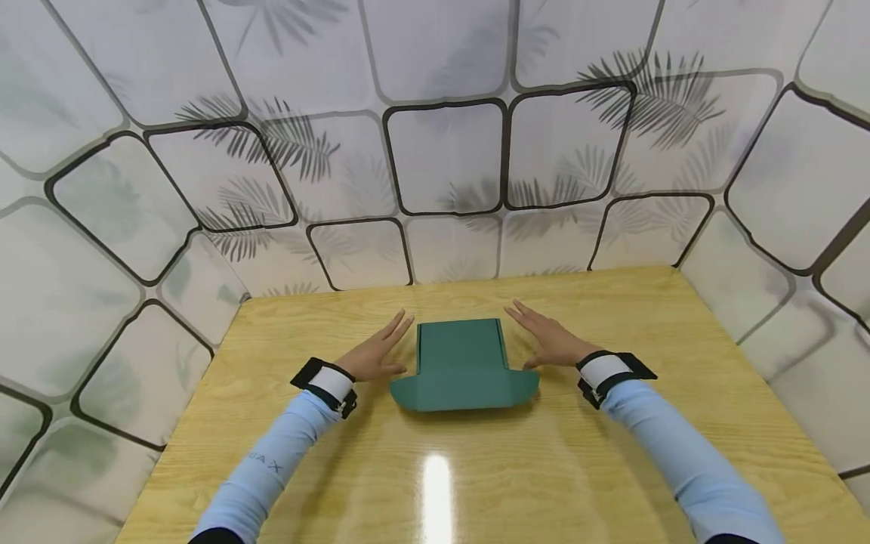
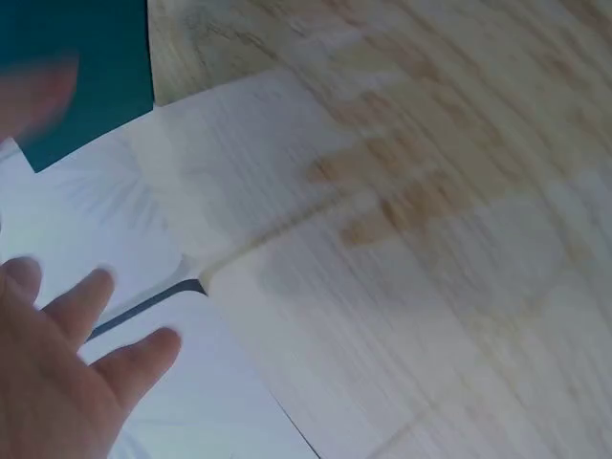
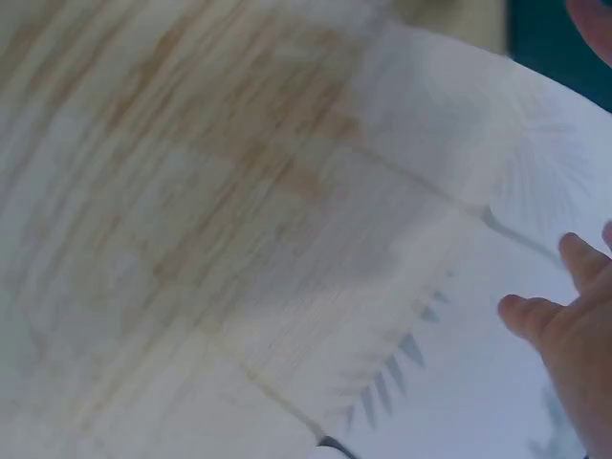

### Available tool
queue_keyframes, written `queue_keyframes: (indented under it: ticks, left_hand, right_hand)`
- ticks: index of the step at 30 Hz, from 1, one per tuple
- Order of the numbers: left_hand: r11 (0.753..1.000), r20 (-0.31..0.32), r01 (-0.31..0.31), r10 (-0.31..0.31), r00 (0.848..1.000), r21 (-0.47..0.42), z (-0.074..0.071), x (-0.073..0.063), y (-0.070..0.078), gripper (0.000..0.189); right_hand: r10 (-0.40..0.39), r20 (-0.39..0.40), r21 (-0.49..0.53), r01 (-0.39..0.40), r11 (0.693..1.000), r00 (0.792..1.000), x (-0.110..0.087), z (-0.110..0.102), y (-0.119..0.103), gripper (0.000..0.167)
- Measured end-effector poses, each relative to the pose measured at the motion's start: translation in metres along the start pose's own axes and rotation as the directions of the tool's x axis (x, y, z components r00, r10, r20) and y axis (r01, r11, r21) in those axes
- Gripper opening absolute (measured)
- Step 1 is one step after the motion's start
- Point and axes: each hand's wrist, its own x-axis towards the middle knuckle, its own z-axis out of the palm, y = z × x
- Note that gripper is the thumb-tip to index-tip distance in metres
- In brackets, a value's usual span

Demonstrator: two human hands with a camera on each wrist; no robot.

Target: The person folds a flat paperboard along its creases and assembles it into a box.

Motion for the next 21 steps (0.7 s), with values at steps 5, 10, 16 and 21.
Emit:
queue_keyframes:
  ticks: [5,10,16,21]
  left_hand:
    - [1.000,0.095,-0.026,0.026,0.995,0.006,0.009,0.004,0.000,0.097]
    - [0.998,0.086,-0.052,0.049,0.995,0.026,0.015,0.006,0.000,0.095]
    - [0.998,0.085,-0.044,0.047,0.995,-0.034,0.015,0.005,-0.001,0.091]
    - [0.993,0.093,-0.032,0.042,0.995,-0.113,0.014,0.002,-0.002,0.079]
  right_hand:
    - [-0.073,0.103,0.005,0.073,0.997,0.992,0.008,0.015,0.001,0.113]
    - [-0.043,0.117,0.143,0.026,0.989,0.992,0.012,0.022,-0.002,0.109]
    - [-0.006,0.113,0.236,-0.021,0.972,0.994,0.009,0.021,-0.002,0.102]
    - [-0.041,0.113,0.386,-0.006,0.923,0.993,0.003,0.023,0.001,0.094]
